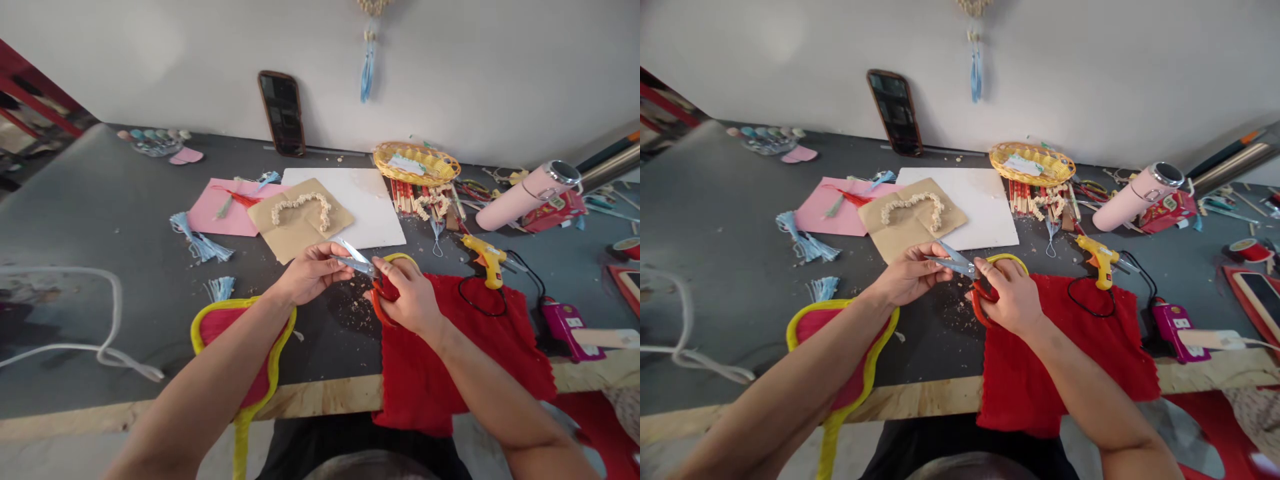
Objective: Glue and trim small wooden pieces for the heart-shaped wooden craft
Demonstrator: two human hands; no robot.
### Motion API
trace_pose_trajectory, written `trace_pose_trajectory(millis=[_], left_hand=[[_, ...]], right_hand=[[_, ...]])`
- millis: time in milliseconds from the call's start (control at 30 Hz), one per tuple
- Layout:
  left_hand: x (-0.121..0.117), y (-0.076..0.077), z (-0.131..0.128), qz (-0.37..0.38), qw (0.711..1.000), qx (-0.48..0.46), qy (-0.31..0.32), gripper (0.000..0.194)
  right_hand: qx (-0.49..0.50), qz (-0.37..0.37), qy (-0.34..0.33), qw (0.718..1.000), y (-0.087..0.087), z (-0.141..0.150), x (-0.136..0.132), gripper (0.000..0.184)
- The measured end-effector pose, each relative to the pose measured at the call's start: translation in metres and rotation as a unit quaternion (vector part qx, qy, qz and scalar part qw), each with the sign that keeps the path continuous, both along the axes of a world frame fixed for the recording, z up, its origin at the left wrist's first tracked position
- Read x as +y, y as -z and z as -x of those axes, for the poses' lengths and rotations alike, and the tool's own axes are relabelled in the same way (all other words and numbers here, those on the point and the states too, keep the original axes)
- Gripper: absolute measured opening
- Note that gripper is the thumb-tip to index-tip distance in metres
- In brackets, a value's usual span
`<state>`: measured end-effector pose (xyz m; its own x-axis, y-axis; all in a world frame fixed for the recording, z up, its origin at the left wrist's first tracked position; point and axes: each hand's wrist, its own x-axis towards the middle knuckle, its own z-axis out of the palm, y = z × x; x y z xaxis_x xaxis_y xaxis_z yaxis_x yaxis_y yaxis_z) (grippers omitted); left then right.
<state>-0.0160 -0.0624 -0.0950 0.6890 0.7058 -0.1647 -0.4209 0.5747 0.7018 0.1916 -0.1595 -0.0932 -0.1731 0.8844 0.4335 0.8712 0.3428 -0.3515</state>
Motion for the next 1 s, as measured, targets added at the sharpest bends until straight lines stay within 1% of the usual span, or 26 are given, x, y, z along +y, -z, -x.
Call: trace_pose_trajectory(millis=[100,233,367,500,700,833,1000], left_hand=[[0.0,0.0002,0.0004,0.0,1.0,0.002,0.004,0.019],[-0.0006,-0.001,0.0007,0.006,1.0,0.012,0.01,0.021],[-0.0005,-0.0025,0.0009,0.007,1.0,0.019,0.016,0.017],[0.0,-0.0025,0.0006,0.009,1.0,0.01,0.014,0.017],[-0.0012,-0.0039,0.0001,0.008,1.0,0.007,0.015,0.02],[-0.0017,-0.0044,0.0002,0.005,1.0,0.002,0.016,0.021],[-0.0013,-0.0036,0.0006,0.001,1.0,0.001,0.016,0.018]], right_hand=[[-0.003,-0.001,0.001,1.0,-0.0001,-0.0006,0.0002,0.059],[0.029,0.019,-0.014,0.999,0.0003,-0.0008,0.0002,0.061],[0.05,0.029,-0.023,0.998,0.0017,-0.0011,0.0002,0.059],[0.048,0.03,-0.018,0.998,0.0023,-0.0018,0.0003,0.056],[0.028,0.02,-0.011,0.999,0.0002,-0.0022,-0.0001,0.061],[0.028,0.02,-0.022,0.999,0.0006,-0.0028,0.0002,0.062],[0.038,0.014,-0.023,0.999,0.0027,-0.0028,0.0006,0.058]])
